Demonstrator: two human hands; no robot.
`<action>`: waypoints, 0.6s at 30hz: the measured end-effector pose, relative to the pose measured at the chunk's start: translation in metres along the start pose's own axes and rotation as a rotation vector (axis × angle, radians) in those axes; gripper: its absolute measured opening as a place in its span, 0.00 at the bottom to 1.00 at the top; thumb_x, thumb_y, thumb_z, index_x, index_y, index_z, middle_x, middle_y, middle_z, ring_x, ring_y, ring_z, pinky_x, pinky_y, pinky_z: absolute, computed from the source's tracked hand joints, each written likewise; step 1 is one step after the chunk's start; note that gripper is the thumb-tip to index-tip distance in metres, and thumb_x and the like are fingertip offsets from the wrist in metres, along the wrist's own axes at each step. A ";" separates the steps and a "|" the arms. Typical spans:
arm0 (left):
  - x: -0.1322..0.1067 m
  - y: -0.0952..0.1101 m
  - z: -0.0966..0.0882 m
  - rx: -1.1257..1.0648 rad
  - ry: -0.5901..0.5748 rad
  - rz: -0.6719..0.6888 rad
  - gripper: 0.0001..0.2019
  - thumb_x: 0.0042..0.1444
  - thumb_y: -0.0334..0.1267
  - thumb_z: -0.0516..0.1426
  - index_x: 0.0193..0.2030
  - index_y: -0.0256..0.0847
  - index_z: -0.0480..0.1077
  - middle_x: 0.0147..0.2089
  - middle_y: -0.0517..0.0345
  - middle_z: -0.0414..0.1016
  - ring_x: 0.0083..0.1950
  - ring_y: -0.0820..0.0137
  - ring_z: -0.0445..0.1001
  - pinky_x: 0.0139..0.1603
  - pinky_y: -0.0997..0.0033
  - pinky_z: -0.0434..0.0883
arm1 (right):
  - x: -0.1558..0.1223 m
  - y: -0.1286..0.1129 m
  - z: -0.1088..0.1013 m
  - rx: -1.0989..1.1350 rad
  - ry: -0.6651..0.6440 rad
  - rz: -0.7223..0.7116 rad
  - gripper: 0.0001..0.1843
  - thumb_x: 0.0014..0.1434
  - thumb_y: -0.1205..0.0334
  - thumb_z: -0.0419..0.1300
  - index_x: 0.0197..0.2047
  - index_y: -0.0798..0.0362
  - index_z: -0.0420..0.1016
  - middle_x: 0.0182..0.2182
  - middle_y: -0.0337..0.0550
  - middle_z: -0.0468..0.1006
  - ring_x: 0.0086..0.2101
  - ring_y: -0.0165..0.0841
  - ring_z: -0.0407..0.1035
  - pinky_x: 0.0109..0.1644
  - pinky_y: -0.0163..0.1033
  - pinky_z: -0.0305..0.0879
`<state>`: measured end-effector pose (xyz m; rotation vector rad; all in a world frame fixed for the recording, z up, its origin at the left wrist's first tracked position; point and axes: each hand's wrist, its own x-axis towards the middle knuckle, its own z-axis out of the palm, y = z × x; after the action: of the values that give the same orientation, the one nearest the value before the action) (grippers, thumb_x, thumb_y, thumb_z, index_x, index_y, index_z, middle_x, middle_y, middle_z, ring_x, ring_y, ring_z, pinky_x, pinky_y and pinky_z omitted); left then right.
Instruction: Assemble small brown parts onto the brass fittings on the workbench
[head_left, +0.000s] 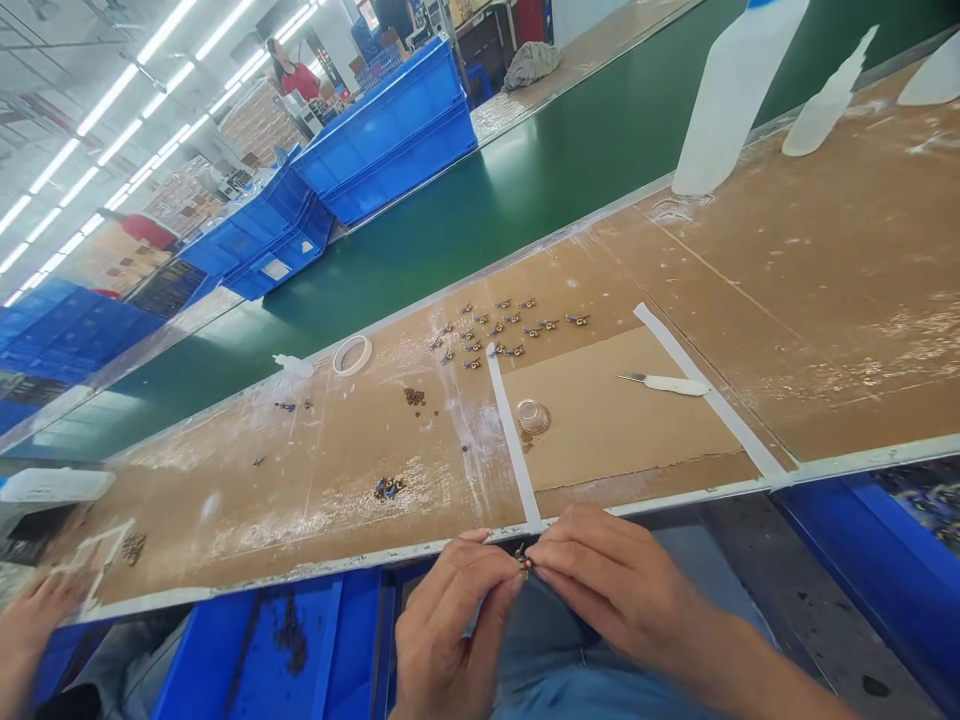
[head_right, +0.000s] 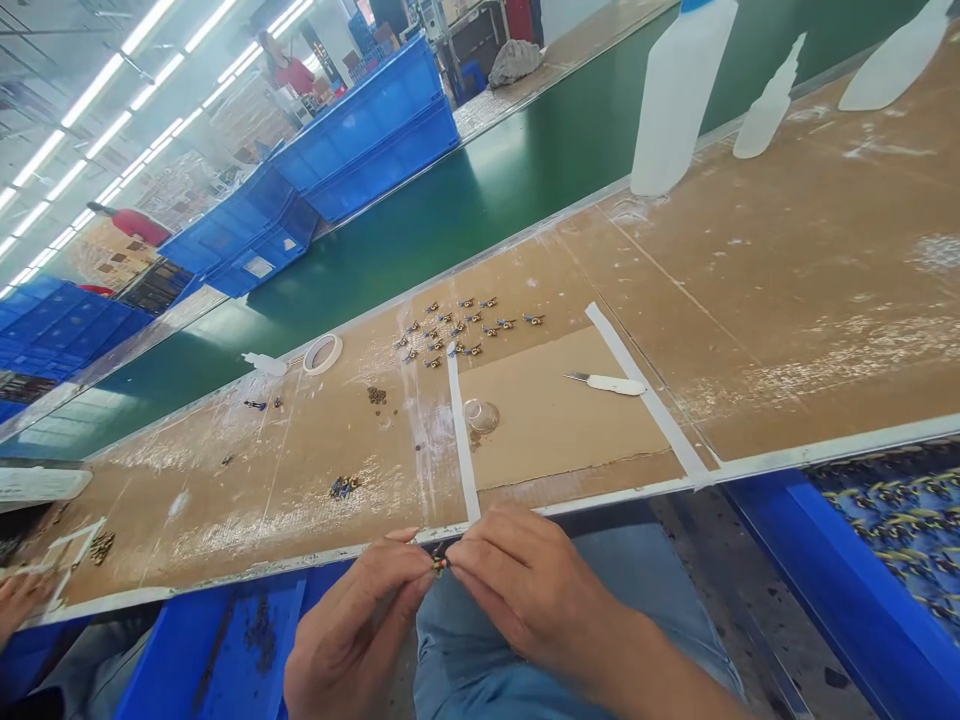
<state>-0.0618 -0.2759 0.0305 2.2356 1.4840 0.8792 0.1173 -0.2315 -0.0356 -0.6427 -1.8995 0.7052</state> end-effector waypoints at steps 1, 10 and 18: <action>0.000 -0.001 0.001 0.002 0.002 -0.003 0.09 0.59 0.22 0.57 0.41 0.40 0.72 0.34 0.61 0.79 0.36 0.75 0.77 0.57 0.68 0.73 | 0.000 0.000 0.000 -0.008 0.000 -0.005 0.07 0.65 0.70 0.54 0.44 0.54 0.72 0.32 0.40 0.77 0.33 0.27 0.69 0.38 0.34 0.68; -0.006 -0.010 0.001 -0.150 0.177 -0.166 0.05 0.59 0.30 0.60 0.38 0.44 0.76 0.33 0.64 0.80 0.36 0.73 0.78 0.58 0.67 0.72 | 0.018 -0.005 -0.011 -0.184 0.018 -0.031 0.09 0.67 0.63 0.53 0.44 0.53 0.74 0.33 0.41 0.79 0.33 0.28 0.73 0.38 0.35 0.71; 0.089 -0.105 -0.021 -0.253 0.315 -0.583 0.05 0.52 0.37 0.64 0.32 0.38 0.77 0.30 0.58 0.80 0.34 0.69 0.78 0.40 0.71 0.74 | 0.020 0.030 -0.052 -0.443 0.267 0.077 0.10 0.65 0.58 0.54 0.46 0.47 0.75 0.37 0.37 0.82 0.34 0.31 0.78 0.40 0.34 0.75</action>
<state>-0.1263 -0.1536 0.0154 1.4082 1.8927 1.1637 0.1608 -0.1863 -0.0261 -1.0374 -1.7948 0.2244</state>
